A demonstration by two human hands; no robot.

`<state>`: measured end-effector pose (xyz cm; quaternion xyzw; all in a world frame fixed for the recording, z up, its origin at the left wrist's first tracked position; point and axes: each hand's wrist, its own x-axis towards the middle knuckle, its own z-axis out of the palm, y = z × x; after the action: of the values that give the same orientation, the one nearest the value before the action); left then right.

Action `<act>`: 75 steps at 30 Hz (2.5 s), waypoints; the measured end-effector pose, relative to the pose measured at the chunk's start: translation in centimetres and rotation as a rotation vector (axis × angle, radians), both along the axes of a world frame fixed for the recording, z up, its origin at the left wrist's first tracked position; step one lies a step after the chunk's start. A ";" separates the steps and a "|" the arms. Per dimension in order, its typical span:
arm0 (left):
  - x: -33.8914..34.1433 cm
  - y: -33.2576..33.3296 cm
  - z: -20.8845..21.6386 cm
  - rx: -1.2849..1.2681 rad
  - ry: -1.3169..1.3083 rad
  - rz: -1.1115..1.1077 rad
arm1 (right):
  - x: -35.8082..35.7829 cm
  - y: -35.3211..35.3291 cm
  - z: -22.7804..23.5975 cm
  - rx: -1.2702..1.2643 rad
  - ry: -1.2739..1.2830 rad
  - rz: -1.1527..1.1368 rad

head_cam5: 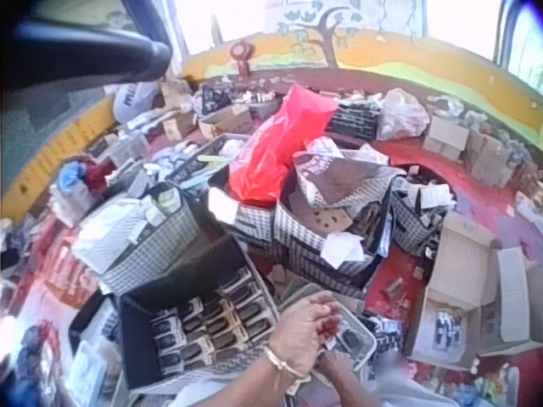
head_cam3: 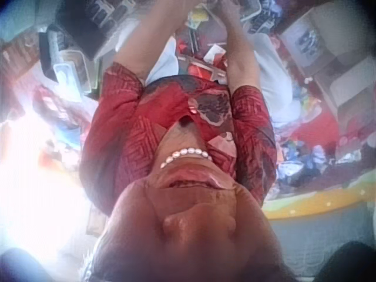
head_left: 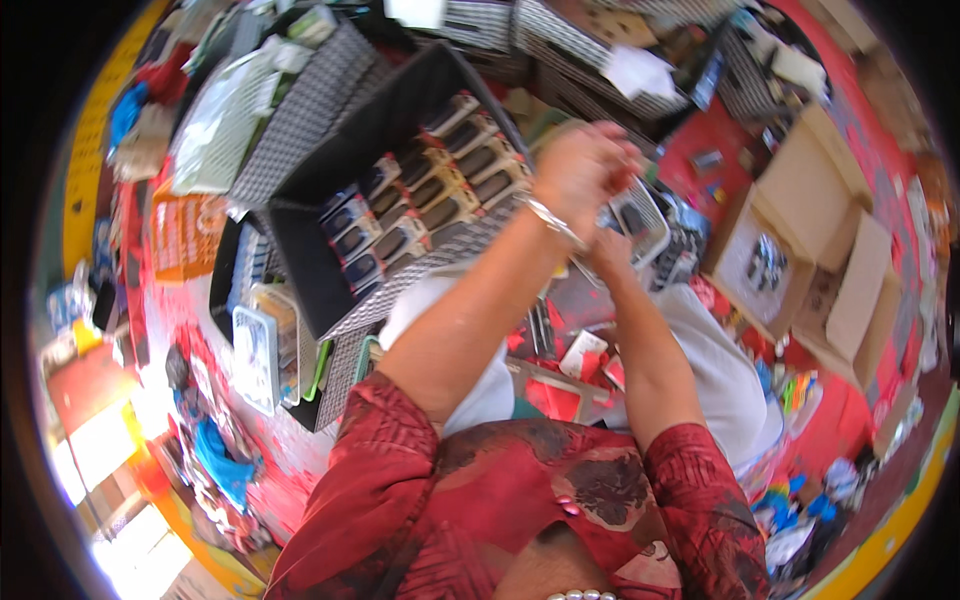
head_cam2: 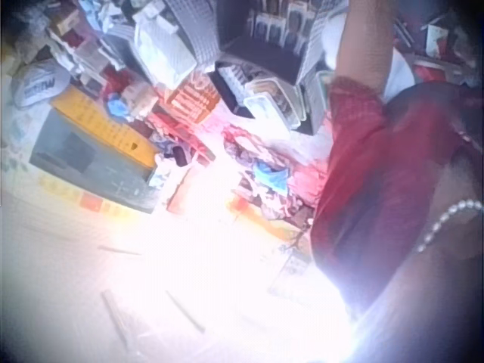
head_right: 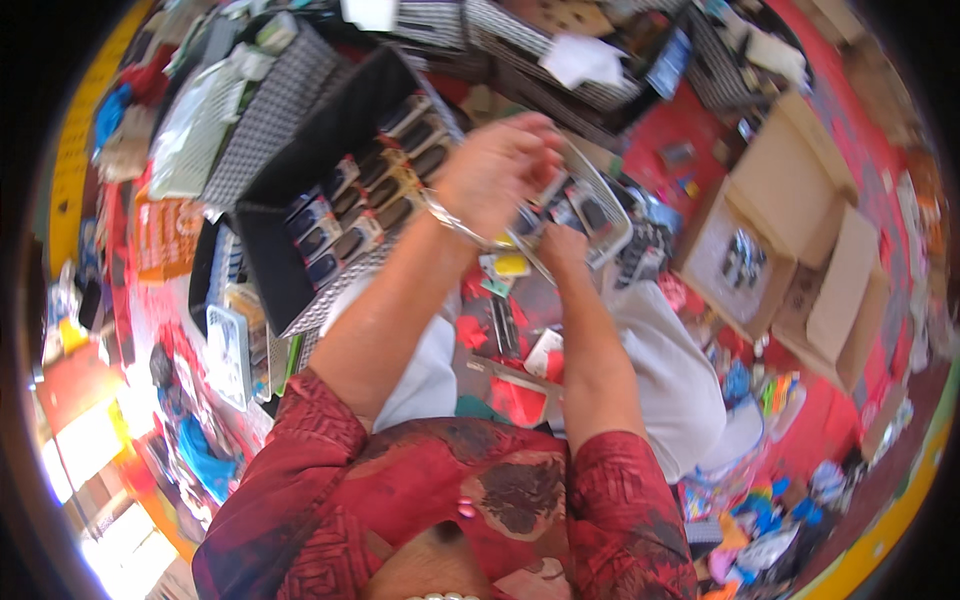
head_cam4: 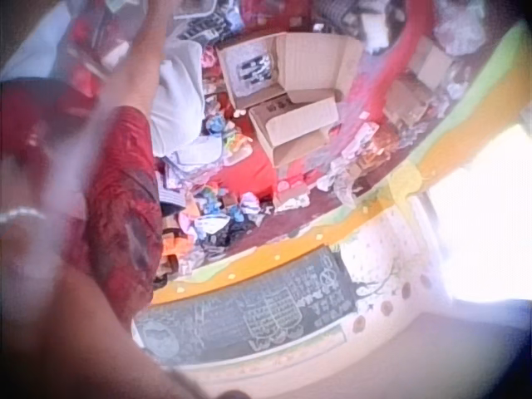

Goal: The person sits on the floor and wipes small packaged items with a cloth, one at a time. They pick up each item, wipe it, and place it into a nearby basket. The process is repeated for multiple items throughout the clip.

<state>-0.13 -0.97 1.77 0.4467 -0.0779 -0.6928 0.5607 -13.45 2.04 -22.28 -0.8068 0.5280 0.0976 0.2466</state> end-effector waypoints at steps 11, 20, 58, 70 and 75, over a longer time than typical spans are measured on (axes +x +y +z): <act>0.1 0.1 -1.0 -0.019 0.039 -0.050 | -6.7 -8.8 7.5 0.398 -0.829 -0.561; 0.7 0.0 -0.8 -0.013 -0.140 -0.295 | -9.4 -6.3 25.8 0.657 -1.321 -0.875; 0.3 0.3 -0.2 -0.239 0.660 -0.643 | -7.4 -5.2 29.5 -0.375 -1.543 -0.998; -3.9 3.3 1.6 -0.042 0.232 -0.569 | -3.1 -5.3 25.3 -0.868 -0.641 -0.400; -3.2 2.8 0.9 0.030 0.018 -0.520 | -7.3 -8.8 27.5 -0.659 -0.722 -0.957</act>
<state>-3.34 1.87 2.66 0.4137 -0.1749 -0.8188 0.3576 -20.76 -6.77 5.20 -0.4994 0.7133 -0.4633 0.1650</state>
